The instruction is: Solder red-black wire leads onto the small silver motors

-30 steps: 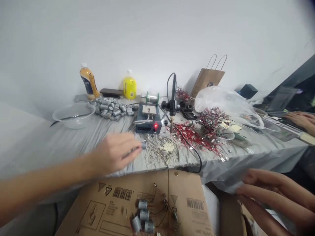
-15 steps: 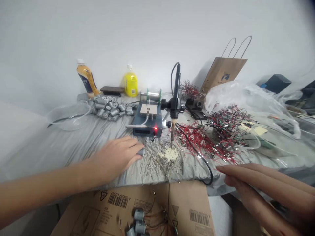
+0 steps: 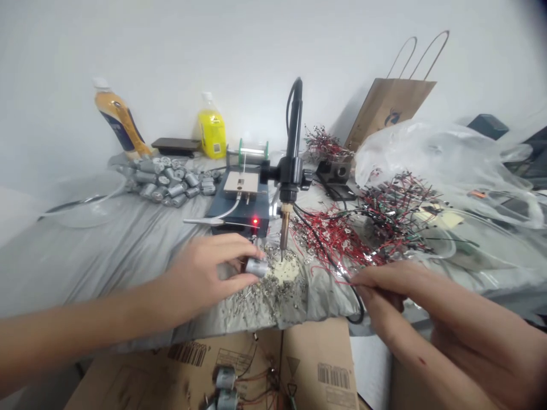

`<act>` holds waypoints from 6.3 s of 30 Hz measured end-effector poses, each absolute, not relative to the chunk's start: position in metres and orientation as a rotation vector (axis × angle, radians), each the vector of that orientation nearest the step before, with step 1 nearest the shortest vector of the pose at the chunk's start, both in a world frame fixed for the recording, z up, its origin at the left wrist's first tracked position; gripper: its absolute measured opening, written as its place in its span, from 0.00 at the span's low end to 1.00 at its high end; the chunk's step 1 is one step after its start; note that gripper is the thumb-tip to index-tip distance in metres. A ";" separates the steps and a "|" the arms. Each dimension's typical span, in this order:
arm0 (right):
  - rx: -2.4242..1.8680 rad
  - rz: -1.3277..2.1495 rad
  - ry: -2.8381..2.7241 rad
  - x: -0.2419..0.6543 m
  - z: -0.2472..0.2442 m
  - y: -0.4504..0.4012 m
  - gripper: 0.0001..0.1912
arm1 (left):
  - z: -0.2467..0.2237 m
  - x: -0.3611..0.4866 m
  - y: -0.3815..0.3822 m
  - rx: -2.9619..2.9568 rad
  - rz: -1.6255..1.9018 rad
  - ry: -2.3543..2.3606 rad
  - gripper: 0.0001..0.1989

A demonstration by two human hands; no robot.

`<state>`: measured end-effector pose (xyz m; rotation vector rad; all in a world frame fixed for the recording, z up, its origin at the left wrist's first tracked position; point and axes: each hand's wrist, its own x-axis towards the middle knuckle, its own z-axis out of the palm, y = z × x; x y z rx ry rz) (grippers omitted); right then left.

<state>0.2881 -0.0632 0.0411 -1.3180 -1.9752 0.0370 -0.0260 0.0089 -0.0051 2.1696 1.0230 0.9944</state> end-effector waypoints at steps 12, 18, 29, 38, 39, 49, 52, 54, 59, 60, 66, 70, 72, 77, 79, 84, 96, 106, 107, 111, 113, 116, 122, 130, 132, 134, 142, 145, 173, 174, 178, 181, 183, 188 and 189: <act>-1.236 0.077 -2.083 0.285 0.033 -0.049 0.11 | -0.007 -0.008 0.017 1.264 0.867 0.974 0.08; -1.256 0.063 -2.074 0.282 0.038 -0.051 0.10 | -0.013 -0.004 0.022 1.185 0.821 0.958 0.06; -1.276 0.073 -2.045 0.266 0.047 -0.049 0.10 | -0.017 -0.008 0.015 1.280 0.967 0.984 0.18; -1.266 -0.028 -2.005 0.268 0.038 -0.055 0.11 | -0.013 -0.002 0.011 1.173 0.996 0.876 0.12; -1.252 -0.011 -2.006 0.266 0.038 -0.054 0.11 | -0.012 -0.002 0.012 1.143 1.000 0.855 0.12; -1.319 -0.034 -2.115 0.247 0.055 -0.055 0.19 | -0.015 -0.004 0.012 1.114 0.982 0.814 0.19; -1.325 -0.055 -2.098 0.243 0.054 -0.055 0.19 | -0.016 -0.005 0.010 1.136 0.996 0.814 0.19; -1.308 -0.047 -2.076 0.239 0.051 -0.055 0.18 | -0.015 -0.004 0.010 1.147 1.002 0.814 0.19; -1.155 -0.021 -1.989 0.232 0.047 -0.050 0.14 | -0.010 -0.004 0.009 1.104 0.992 0.828 0.21; -1.155 -0.008 -1.999 0.231 0.048 -0.050 0.14 | -0.010 -0.003 0.009 1.097 0.992 0.819 0.21; -1.215 0.013 -2.022 0.229 0.049 -0.050 0.12 | -0.006 -0.001 0.009 1.102 1.007 0.749 0.19; -1.127 0.055 -1.977 0.229 0.041 -0.047 0.09 | -0.004 -0.002 0.007 1.095 1.013 0.714 0.16; -1.086 0.073 -1.950 0.228 0.038 -0.046 0.08 | -0.004 -0.002 0.006 1.093 1.017 0.700 0.16; -1.080 0.100 -1.942 0.226 0.039 -0.043 0.08 | -0.004 -0.003 0.008 1.085 1.018 0.693 0.16; -1.092 0.103 -1.940 0.225 0.040 -0.041 0.08 | -0.005 -0.003 0.008 1.100 1.020 0.694 0.16; -1.092 0.082 -1.947 0.225 0.040 -0.040 0.08 | -0.006 -0.003 0.008 1.138 1.030 0.723 0.16; -1.094 0.068 -1.966 0.227 0.041 -0.041 0.08 | -0.006 -0.004 0.007 1.145 1.030 0.718 0.14; -1.088 0.077 -1.972 0.227 0.042 -0.040 0.08 | -0.005 -0.004 0.008 1.169 1.022 0.732 0.15; -1.088 0.071 -1.976 0.227 0.042 -0.040 0.08 | -0.004 -0.004 0.008 1.167 1.017 0.737 0.15; -1.100 0.070 -1.965 0.228 0.043 -0.041 0.08 | -0.002 -0.003 0.007 1.162 1.019 0.755 0.16; -1.101 0.076 -1.961 0.228 0.043 -0.042 0.08 | -0.002 -0.003 0.007 1.161 1.020 0.754 0.16; -1.104 0.082 -1.968 0.228 0.043 -0.042 0.07 | -0.002 -0.003 0.006 1.160 1.018 0.749 0.15; -1.107 0.079 -1.976 0.228 0.043 -0.042 0.07 | -0.002 -0.004 0.007 1.155 1.020 0.725 0.14; -1.106 0.072 -1.966 0.229 0.043 -0.043 0.07 | -0.001 -0.004 0.006 1.144 1.028 0.717 0.14; -1.108 0.071 -1.961 0.228 0.043 -0.042 0.08 | -0.001 -0.004 0.006 1.151 1.034 0.716 0.14; -1.114 0.078 -1.959 0.227 0.043 -0.041 0.08 | -0.001 -0.004 0.006 1.154 1.033 0.724 0.14; -1.146 0.083 -1.969 0.228 0.043 -0.043 0.08 | -0.002 -0.003 0.007 1.139 1.020 0.737 0.15; -1.144 0.077 -1.960 0.228 0.042 -0.042 0.08 | -0.002 -0.003 0.007 1.126 1.024 0.741 0.15; -1.229 0.100 -1.899 0.221 0.043 -0.048 0.08 | -0.002 -0.003 0.007 1.139 1.041 0.731 0.13; -1.216 0.099 -1.906 0.222 0.043 -0.047 0.08 | -0.003 -0.003 0.008 1.143 1.043 0.728 0.13; -1.146 0.116 -1.953 0.226 0.041 -0.044 0.08 | -0.003 -0.003 0.008 1.148 1.047 0.721 0.13; -1.127 0.101 -1.959 0.226 0.041 -0.043 0.08 | -0.003 -0.004 0.008 1.163 1.049 0.728 0.13; -1.129 0.089 -1.957 0.226 0.041 -0.043 0.08 | -0.004 -0.004 0.007 1.169 1.048 0.730 0.14; -1.129 0.077 -1.954 0.227 0.041 -0.043 0.07 | -0.005 -0.003 0.008 1.164 1.060 0.733 0.14; -1.131 0.074 -1.952 0.227 0.041 -0.042 0.07 | -0.006 -0.003 0.008 1.166 1.064 0.732 0.14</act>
